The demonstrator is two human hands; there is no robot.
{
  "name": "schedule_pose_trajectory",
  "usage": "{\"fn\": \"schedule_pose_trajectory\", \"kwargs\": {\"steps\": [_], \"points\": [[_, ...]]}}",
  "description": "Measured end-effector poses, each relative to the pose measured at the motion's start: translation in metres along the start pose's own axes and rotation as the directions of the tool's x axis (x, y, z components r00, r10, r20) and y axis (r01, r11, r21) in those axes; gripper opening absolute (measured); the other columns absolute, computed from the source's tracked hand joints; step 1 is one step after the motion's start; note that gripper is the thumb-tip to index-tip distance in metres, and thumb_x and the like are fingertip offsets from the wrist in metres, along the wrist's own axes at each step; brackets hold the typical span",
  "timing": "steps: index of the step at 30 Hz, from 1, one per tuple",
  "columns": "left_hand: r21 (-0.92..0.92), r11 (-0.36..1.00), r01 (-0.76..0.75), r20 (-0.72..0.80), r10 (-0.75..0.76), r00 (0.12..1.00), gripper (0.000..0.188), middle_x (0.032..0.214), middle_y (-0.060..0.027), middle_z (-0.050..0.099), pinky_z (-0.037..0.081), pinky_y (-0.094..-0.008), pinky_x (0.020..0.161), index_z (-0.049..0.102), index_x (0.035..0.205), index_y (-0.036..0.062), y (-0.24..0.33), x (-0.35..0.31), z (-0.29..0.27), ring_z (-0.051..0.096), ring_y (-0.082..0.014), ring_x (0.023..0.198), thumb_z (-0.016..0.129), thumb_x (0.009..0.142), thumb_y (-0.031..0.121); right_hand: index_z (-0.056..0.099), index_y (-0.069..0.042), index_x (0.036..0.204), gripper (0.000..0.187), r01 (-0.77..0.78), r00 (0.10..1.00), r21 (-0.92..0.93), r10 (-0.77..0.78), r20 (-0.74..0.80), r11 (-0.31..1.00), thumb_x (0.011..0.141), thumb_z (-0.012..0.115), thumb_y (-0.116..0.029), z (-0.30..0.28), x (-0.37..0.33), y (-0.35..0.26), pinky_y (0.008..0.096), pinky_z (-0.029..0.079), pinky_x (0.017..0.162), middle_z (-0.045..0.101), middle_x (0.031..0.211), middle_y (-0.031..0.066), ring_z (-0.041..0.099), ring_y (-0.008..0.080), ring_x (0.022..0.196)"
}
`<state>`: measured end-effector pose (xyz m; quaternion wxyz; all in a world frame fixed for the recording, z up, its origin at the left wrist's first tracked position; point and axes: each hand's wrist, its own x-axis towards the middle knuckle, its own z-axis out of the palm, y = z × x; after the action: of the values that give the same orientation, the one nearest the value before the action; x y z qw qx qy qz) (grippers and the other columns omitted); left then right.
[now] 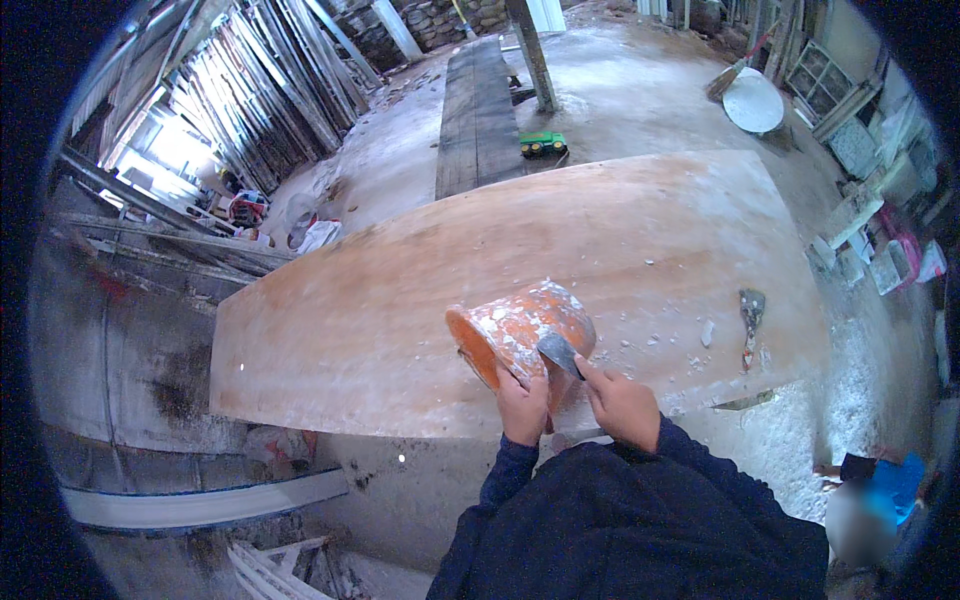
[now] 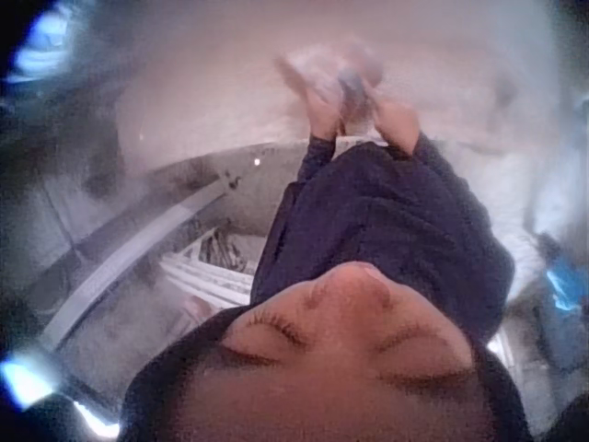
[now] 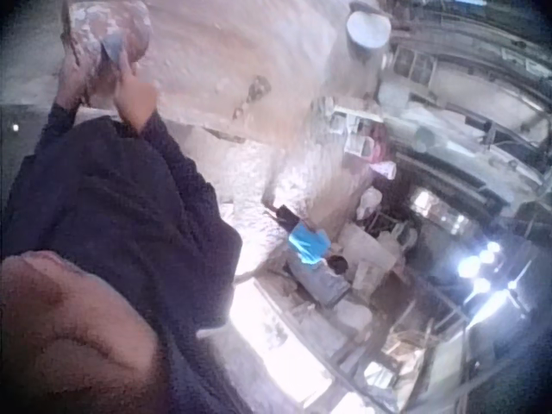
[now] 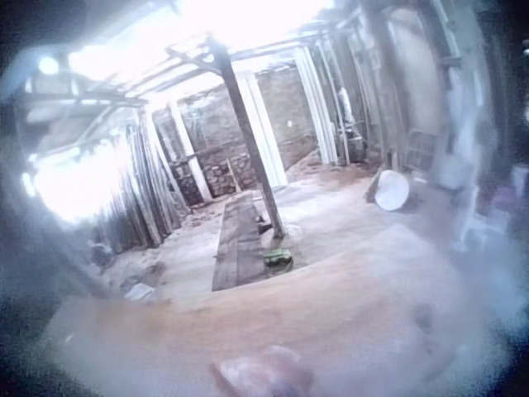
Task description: The person scrapes dried white residue from the inside and outside of an orange bucket using a metal scraper. They repeatedly scrape the surface and flick the debris onto a large wooden board.
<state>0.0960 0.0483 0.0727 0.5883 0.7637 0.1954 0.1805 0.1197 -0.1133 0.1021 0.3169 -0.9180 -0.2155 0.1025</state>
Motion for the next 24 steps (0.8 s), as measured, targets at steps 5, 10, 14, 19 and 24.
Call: {"fn": "schedule_pose_trajectory", "kwargs": {"steps": [5, 10, 14, 19, 24], "points": [[0.206, 0.974, -0.1, 0.02, 0.097, 0.995, 0.056, 0.099, -0.0231, 0.058, 0.046, -0.0371, 0.08, 0.041, 0.122, -0.0036, 0.002, -0.024, 0.014, 0.06, -0.0339, 0.088, 0.052, 0.069, 0.01, 0.047, -0.015, 0.128, 0.039, -0.077, 0.997, 0.066, 0.078, -0.019, 0.995, 0.091, 0.043, -0.027, 0.005, 0.051, 0.019, 0.0482, 0.049, 0.062, 0.062, 0.091, 0.0191, 0.061, 0.0383, 0.074], [0.021, 0.999, 0.05, 0.04, -0.05, 0.998, 0.057, 0.101, -0.023, 0.058, 0.045, -0.0371, 0.083, 0.037, 0.127, -0.0021, 0.0, -0.025, 0.005, 0.06, -0.033, 0.09, 0.051, 0.073, 0.01, 0.049, -0.013, 0.126, 0.038, 0.132, 0.991, 0.27, -0.132, -0.017, 0.954, 0.09, 0.044, -0.025, -0.004, 0.035, 0.05, 0.0467, 0.046, 0.075, 0.06, 0.102, 0.0206, 0.06, 0.0381, 0.086], [-0.008, 0.999, -0.049, 0.018, 0.049, 0.999, 0.053, 0.104, -0.0224, 0.058, 0.045, -0.0373, 0.083, 0.033, 0.129, -0.0011, -0.012, -0.017, 0.003, 0.059, -0.0335, 0.094, 0.051, 0.082, 0.014, 0.048, -0.022, 0.129, 0.04, 0.066, 0.991, 0.167, -0.084, 0.105, 0.984, 0.089, 0.048, -0.025, -0.013, -0.012, 0.03, 0.0468, 0.048, 0.065, 0.06, 0.092, 0.0172, 0.061, 0.0365, 0.077], [0.237, 0.97, 0.048, -0.064, -0.034, 0.997, 0.05, 0.108, -0.0235, 0.058, 0.045, -0.0396, 0.082, 0.036, 0.128, -0.0012, 0.005, -0.01, 0.007, 0.059, -0.036, 0.097, 0.053, 0.087, 0.022, 0.046, -0.028, 0.13, 0.041, 0.053, 0.997, 0.092, -0.059, 0.054, 0.994, 0.089, 0.049, -0.027, 0.006, -0.004, 0.028, 0.0463, 0.049, 0.058, 0.058, 0.083, 0.0148, 0.061, 0.035, 0.07], [0.277, 0.961, -0.002, -0.032, 0.011, 0.999, 0.05, 0.104, -0.0245, 0.059, 0.046, -0.0413, 0.08, 0.038, 0.126, -0.0018, -0.01, -0.018, 0.005, 0.059, -0.0383, 0.094, 0.054, 0.086, 0.023, 0.047, -0.024, 0.128, 0.039, 0.069, 0.989, 0.172, -0.046, -0.139, 0.983, 0.089, 0.048, -0.027, 0.023, 0.038, 0.036, 0.0463, 0.049, 0.063, 0.06, 0.087, 0.0161, 0.06, 0.0378, 0.074]]}}
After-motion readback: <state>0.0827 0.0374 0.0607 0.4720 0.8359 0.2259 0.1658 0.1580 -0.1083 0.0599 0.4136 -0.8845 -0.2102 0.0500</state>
